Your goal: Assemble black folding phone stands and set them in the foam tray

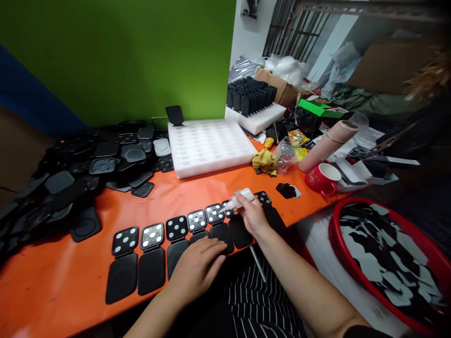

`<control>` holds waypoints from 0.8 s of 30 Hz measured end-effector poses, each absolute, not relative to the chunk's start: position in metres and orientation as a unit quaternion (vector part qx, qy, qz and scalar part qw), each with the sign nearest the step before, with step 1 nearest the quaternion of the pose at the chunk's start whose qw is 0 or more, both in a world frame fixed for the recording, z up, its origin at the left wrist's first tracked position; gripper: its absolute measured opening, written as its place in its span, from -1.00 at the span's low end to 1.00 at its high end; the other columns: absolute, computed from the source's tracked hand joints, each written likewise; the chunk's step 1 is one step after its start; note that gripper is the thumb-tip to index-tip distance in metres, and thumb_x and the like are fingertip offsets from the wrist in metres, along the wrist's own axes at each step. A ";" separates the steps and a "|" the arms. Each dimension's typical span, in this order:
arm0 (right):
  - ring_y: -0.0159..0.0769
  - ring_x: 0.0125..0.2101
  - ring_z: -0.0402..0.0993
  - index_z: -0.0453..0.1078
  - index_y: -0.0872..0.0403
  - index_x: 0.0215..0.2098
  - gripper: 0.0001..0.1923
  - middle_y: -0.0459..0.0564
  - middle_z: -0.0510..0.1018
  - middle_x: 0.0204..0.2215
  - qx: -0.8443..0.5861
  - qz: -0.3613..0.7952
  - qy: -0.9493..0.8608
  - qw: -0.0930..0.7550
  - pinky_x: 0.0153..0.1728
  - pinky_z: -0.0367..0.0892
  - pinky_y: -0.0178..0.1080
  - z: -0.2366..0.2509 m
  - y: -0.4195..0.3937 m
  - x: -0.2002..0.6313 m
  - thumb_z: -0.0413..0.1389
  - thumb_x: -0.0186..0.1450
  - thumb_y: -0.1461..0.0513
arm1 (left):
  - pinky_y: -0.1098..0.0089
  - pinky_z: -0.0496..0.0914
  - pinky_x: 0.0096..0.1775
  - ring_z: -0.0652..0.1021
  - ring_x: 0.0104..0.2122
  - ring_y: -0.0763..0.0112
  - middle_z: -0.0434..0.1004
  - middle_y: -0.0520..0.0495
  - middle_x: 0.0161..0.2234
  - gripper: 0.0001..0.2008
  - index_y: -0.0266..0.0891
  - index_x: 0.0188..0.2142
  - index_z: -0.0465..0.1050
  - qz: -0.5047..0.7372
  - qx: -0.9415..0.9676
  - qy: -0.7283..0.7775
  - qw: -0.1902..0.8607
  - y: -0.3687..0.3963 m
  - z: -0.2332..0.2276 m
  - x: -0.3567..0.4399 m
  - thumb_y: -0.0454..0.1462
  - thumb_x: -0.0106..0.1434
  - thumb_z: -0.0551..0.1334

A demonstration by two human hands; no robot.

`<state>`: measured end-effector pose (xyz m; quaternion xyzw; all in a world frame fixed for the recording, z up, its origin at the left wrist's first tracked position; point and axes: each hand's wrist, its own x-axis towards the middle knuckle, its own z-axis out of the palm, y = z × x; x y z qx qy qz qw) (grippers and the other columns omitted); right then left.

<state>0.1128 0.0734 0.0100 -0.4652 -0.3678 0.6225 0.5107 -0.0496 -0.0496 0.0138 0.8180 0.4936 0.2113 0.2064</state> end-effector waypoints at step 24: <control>-0.38 -0.54 0.41 0.33 0.08 -0.35 -0.79 -0.11 0.49 -0.58 -0.442 0.455 -0.676 0.375 -0.45 0.28 -0.37 0.011 0.043 -0.006 0.01 0.23 0.10 | 0.20 0.29 0.02 0.45 -0.09 0.33 0.49 -0.03 -0.16 -0.80 -0.15 -0.19 0.41 0.283 0.735 0.593 0.170 -0.085 -0.014 -0.097 -0.31 0.22 0.09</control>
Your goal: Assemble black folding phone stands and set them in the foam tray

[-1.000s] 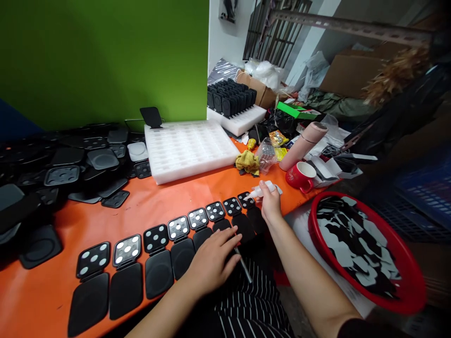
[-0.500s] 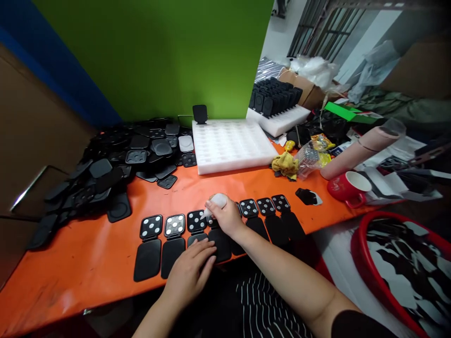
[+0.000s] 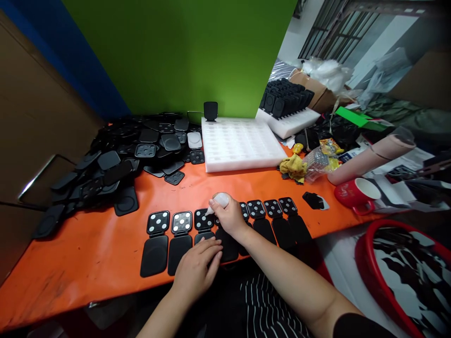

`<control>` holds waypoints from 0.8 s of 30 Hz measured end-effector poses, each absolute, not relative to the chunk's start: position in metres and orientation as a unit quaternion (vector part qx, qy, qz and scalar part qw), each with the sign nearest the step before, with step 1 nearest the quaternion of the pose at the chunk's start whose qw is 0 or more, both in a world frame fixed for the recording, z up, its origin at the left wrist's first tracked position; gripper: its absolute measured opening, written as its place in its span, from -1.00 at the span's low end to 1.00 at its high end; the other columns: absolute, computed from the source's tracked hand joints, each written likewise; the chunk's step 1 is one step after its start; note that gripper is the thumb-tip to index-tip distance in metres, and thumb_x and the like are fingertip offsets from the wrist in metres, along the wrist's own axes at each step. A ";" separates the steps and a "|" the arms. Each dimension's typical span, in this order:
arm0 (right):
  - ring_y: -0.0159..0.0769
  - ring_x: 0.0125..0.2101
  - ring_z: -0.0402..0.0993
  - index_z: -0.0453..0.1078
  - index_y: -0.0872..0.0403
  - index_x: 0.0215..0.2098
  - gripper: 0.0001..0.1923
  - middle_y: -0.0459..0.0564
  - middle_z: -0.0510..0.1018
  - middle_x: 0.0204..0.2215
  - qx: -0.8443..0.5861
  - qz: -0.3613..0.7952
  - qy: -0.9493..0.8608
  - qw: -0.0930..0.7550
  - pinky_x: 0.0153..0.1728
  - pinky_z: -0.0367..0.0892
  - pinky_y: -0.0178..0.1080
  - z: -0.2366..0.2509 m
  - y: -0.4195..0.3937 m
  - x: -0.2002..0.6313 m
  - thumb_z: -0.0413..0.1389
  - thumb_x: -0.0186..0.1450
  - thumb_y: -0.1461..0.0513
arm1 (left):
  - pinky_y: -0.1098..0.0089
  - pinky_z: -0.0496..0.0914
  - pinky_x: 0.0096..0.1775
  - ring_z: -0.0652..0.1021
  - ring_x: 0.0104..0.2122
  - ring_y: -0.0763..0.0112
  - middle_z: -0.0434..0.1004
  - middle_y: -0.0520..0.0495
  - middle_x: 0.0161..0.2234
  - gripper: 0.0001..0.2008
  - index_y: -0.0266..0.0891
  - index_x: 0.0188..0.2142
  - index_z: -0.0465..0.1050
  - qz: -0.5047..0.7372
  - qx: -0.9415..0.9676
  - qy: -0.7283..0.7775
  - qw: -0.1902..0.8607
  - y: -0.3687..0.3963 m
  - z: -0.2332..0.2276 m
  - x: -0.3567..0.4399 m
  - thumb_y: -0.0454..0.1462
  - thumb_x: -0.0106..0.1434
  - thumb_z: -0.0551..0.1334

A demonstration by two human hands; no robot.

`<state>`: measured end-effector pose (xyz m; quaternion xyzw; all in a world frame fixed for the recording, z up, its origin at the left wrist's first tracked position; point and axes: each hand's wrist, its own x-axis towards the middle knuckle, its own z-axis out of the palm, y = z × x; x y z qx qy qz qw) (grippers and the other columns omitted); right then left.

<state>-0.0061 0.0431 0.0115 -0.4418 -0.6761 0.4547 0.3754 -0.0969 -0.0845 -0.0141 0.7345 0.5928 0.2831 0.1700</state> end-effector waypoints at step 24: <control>-0.39 -0.53 0.37 0.34 0.07 -0.40 -0.75 -0.12 0.48 -0.56 -0.416 0.459 -0.731 0.285 -0.49 0.22 -0.38 0.012 0.034 -0.058 0.03 0.19 0.04 | 0.20 0.28 0.00 0.44 -0.12 0.31 0.47 -0.05 -0.14 -0.77 -0.13 -0.17 0.41 0.290 0.711 0.583 0.267 -0.086 0.002 -0.100 -0.30 0.22 0.06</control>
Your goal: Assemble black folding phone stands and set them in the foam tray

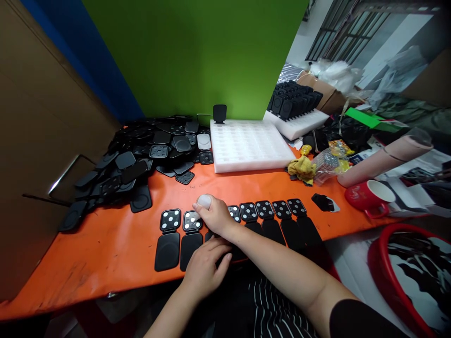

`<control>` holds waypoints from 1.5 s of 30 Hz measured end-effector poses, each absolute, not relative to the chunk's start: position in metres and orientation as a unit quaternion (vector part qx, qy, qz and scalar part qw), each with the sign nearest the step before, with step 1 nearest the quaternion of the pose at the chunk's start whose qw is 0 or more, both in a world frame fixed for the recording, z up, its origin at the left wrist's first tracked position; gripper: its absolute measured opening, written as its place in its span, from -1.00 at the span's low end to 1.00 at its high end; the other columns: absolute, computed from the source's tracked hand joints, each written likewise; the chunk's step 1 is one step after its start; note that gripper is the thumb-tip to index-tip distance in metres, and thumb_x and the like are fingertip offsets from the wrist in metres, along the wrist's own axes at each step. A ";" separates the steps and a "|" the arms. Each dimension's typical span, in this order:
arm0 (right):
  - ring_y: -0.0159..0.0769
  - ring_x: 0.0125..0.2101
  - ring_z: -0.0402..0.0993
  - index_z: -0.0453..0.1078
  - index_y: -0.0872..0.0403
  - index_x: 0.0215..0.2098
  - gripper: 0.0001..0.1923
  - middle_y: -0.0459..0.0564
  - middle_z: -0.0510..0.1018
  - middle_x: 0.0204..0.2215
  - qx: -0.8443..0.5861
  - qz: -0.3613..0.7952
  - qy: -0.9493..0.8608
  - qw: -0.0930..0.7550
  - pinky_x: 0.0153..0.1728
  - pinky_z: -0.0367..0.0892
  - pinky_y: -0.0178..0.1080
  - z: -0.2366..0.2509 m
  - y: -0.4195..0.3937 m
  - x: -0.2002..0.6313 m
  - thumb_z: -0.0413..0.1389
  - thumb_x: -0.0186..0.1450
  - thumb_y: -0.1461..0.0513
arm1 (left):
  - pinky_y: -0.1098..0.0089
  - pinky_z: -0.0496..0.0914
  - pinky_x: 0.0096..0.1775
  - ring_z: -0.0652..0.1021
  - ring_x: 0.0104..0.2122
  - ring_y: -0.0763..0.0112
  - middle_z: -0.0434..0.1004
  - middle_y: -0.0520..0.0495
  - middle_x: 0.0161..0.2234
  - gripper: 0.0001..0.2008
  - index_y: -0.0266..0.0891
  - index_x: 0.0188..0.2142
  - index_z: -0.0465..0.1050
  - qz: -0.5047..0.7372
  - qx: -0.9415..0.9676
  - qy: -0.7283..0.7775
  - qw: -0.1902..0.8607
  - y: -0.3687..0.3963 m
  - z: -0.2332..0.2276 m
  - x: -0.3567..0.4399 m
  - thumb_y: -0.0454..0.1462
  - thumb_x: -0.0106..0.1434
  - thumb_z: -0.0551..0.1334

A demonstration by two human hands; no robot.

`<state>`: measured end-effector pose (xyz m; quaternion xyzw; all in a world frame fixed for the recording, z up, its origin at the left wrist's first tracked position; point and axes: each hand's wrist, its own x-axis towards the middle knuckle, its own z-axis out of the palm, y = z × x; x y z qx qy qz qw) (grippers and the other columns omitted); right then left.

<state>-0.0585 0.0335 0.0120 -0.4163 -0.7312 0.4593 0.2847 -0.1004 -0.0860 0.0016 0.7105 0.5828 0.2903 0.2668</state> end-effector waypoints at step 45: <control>-0.48 -0.69 0.28 0.27 0.10 -0.42 -0.82 -0.14 0.43 -0.62 -0.388 0.750 -0.394 0.363 -0.64 0.25 -0.41 0.011 0.064 -0.116 0.05 0.16 0.13 | 0.19 0.38 -0.19 0.45 -0.47 0.34 0.36 -0.04 -0.65 -0.59 -0.21 -0.71 0.23 0.511 0.470 0.510 0.508 -0.084 -0.003 -0.135 -0.08 0.19 0.09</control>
